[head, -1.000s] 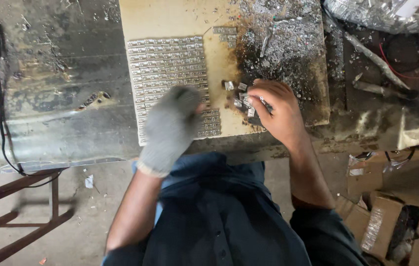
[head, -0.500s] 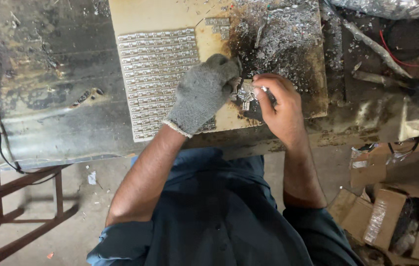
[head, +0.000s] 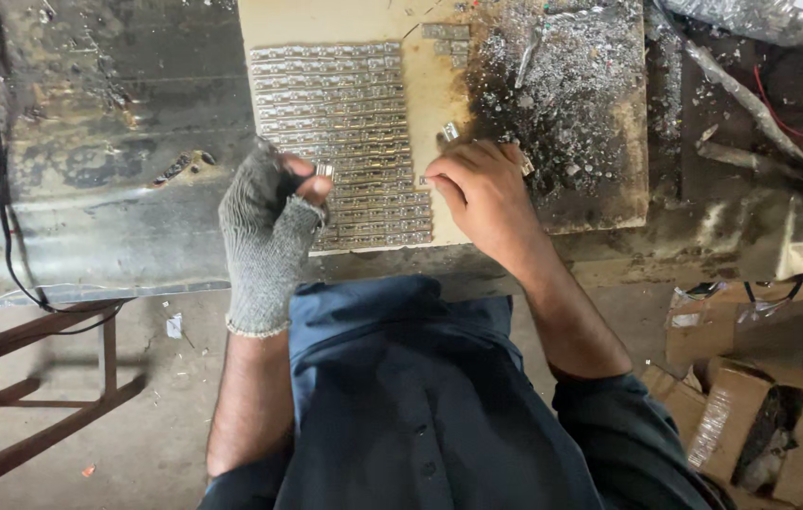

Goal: The person picks small metallic components one at a time from a pile on the workbench and places them into rows on a gridded board, gradually extending the filled area of the grid. They occasionally reach to the side for more components and continue filling the rows by hand.

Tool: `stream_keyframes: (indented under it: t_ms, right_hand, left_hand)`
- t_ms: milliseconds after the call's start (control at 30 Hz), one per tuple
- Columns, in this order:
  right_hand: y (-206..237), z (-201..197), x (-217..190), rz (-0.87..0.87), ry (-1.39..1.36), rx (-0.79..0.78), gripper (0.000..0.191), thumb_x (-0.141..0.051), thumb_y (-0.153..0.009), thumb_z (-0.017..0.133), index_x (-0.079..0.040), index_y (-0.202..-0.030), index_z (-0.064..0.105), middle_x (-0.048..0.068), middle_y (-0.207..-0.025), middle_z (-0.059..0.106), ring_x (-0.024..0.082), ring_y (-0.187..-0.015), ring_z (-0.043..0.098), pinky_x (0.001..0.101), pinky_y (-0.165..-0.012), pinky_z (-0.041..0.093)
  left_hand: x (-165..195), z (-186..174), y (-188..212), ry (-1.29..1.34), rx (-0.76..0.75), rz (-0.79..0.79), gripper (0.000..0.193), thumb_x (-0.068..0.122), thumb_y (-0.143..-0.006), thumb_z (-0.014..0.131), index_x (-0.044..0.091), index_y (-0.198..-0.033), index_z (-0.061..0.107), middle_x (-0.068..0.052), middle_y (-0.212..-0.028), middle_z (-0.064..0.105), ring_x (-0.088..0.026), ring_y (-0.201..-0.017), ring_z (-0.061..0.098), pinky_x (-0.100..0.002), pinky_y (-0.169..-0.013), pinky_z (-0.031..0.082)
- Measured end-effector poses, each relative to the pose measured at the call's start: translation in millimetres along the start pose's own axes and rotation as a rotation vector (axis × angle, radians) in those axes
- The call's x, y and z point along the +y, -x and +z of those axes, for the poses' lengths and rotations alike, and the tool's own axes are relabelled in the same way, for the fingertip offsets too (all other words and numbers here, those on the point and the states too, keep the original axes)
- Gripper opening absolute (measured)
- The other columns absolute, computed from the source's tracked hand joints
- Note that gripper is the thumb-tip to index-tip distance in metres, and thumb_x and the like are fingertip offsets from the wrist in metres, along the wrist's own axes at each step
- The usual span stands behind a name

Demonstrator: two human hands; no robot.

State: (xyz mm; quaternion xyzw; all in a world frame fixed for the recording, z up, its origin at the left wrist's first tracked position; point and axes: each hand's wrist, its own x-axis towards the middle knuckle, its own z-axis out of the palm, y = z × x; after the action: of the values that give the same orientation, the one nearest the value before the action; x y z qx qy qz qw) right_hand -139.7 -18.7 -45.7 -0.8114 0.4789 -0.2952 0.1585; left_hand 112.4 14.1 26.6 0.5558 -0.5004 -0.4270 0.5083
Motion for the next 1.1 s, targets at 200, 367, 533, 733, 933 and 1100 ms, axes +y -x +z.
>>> stream_keyframes:
  t_ms: [200,367,533,733,933,1100]
  right_hand:
    - [1.7,5.5,5.1,-0.012,0.085,0.035,0.009,-0.019,-0.098,0.077,-0.019,-0.107,0.076,0.001,-0.112,0.067,0.025,-0.111,0.058,0.0444,-0.094,0.039]
    - [-12.7,-3.3,26.4,0.106,0.227,0.113,0.012,-0.021,-0.104,0.077,-0.015,-0.114,0.076,0.004,-0.112,0.067,0.028,-0.110,0.058,0.0468,-0.096,0.038]
    - [-27.0,1.7,32.7,0.108,0.201,0.061,0.014,-0.017,-0.094,0.080,-0.010,-0.101,0.071,0.009,-0.106,0.069,0.033,-0.106,0.061,0.0487,-0.092,0.042]
    - [-20.3,-11.2,28.8,0.127,-0.137,0.069,0.011,-0.008,-0.101,0.076,-0.007,-0.109,0.069,0.009,-0.104,0.074,0.026,-0.094,0.071,0.0401,-0.085,0.053]
    - [-17.8,-10.5,18.0,0.107,-0.162,0.010,0.010,-0.009,-0.094,0.078,-0.007,-0.103,0.073,0.007,-0.101,0.076,0.025,-0.093,0.072,0.0386,-0.083,0.054]
    - [-20.7,0.0,10.1,0.054,0.040,0.007,0.006,-0.012,-0.092,0.079,-0.009,-0.098,0.078,0.005,-0.100,0.075,0.028,-0.096,0.066,0.0442,-0.087,0.047]
  left_hand:
    - [-7.7,-5.8,7.2,-0.291,-0.028,0.119,0.012,0.004,-0.097,0.077,0.003,-0.106,0.069,-0.003,-0.093,0.070,-0.011,-0.084,0.065,-0.027,-0.076,0.053]
    - [-13.2,16.7,-7.7,-0.476,-0.143,0.253,0.012,0.005,-0.093,0.075,0.006,-0.104,0.071,-0.011,-0.098,0.072,-0.024,-0.082,0.069,-0.035,-0.073,0.055]
    - [-28.2,70.9,-28.2,-0.745,-0.265,0.366,0.012,0.012,-0.081,0.076,0.008,-0.092,0.072,-0.016,-0.099,0.066,-0.037,-0.087,0.068,-0.050,-0.071,0.054]
    - [-25.4,82.1,-35.7,-0.844,-0.324,0.296,0.024,0.015,-0.079,0.074,0.011,-0.102,0.070,-0.016,-0.103,0.064,-0.038,-0.089,0.068,-0.049,-0.071,0.056]
    - [9.2,42.9,2.0,-0.453,-0.148,0.285,0.034,0.005,-0.098,0.062,0.006,-0.131,0.065,-0.014,-0.109,0.063,-0.026,-0.076,0.068,-0.038,-0.068,0.054]
    - [16.6,17.0,7.2,-0.421,-0.002,0.301,0.030,0.002,-0.100,0.062,0.006,-0.130,0.065,-0.011,-0.100,0.058,-0.024,-0.081,0.060,-0.035,-0.076,0.053]
